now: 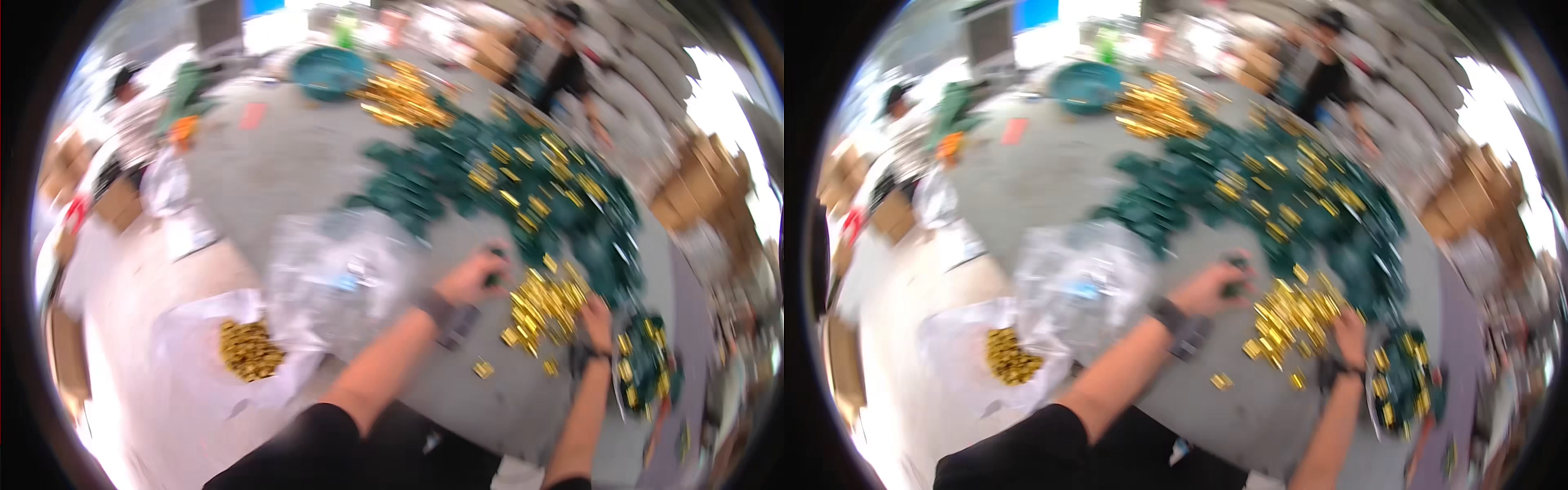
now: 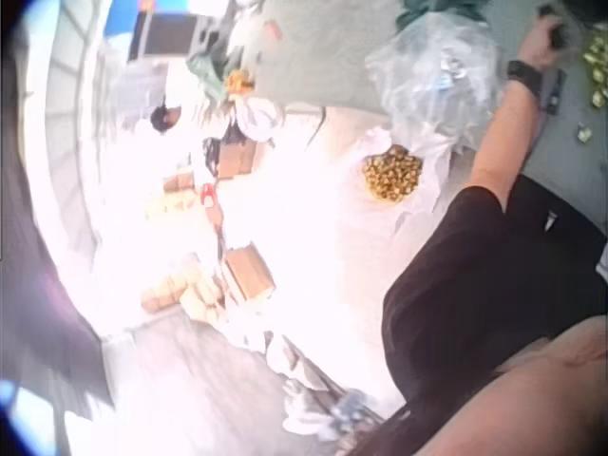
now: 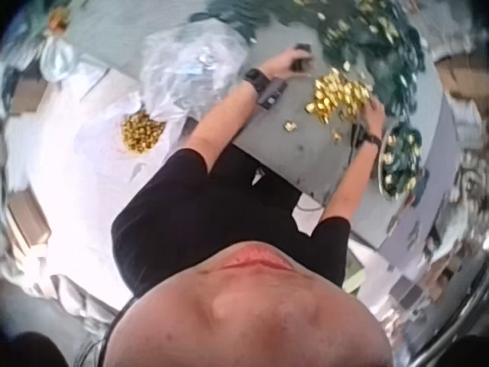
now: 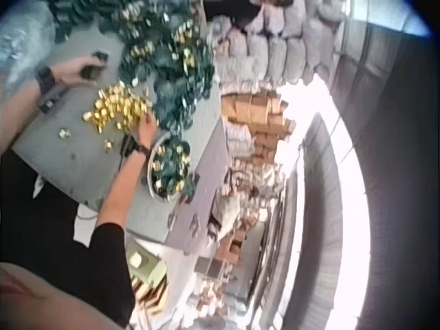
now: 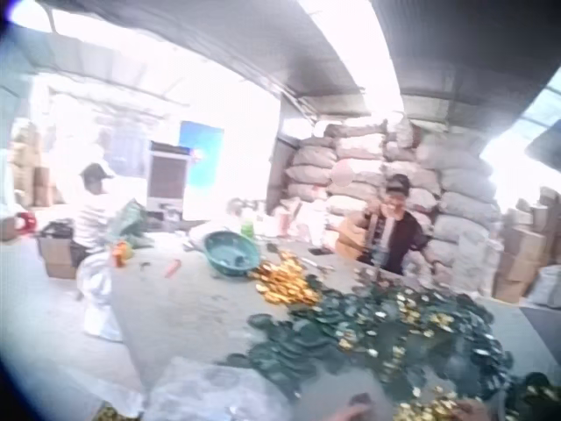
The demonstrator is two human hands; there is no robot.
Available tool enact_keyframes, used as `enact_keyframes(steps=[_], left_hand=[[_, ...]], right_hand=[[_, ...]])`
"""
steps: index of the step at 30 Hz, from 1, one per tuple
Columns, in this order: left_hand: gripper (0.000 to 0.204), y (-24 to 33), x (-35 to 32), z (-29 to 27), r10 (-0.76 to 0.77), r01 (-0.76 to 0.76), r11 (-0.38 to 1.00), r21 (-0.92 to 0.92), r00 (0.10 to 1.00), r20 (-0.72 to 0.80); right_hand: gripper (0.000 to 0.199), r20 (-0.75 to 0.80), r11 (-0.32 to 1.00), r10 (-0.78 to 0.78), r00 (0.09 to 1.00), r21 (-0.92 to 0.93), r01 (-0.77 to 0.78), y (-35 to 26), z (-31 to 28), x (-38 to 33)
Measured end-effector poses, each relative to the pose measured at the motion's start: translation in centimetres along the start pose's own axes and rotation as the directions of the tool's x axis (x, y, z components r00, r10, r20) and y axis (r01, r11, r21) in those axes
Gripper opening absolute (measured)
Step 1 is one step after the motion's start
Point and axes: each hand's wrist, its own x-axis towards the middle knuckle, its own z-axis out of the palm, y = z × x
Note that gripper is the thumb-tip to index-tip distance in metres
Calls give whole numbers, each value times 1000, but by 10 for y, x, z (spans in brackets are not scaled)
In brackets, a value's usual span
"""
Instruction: The recorder is seen attaching small gold-colored components to green plastic disc-shaped bases at a work table in a factory or warehouse setting.
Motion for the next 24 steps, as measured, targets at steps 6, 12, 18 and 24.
enact_keyframes(steps=[6,12,18,24], left_hand=[[40,-3,19,54,-323,90,739,-668,917,-233],[43,-6,14,43,-611,177,-60,-982,772,176],[30,-20,21,30,-456,53,-262,-964,873,172],[38,2,19,15,-540,60,-158,-986,831,137]], right_hand=[[23,-318,996,-61,946,-74,39,73,-20,-20],[33,-292,976,29,956,-197,-90,55,-8,-4],[25,-379,999,34,925,21,-28,15,7,-20],[20,-372,989,28,928,142,27,0,13,-18]])
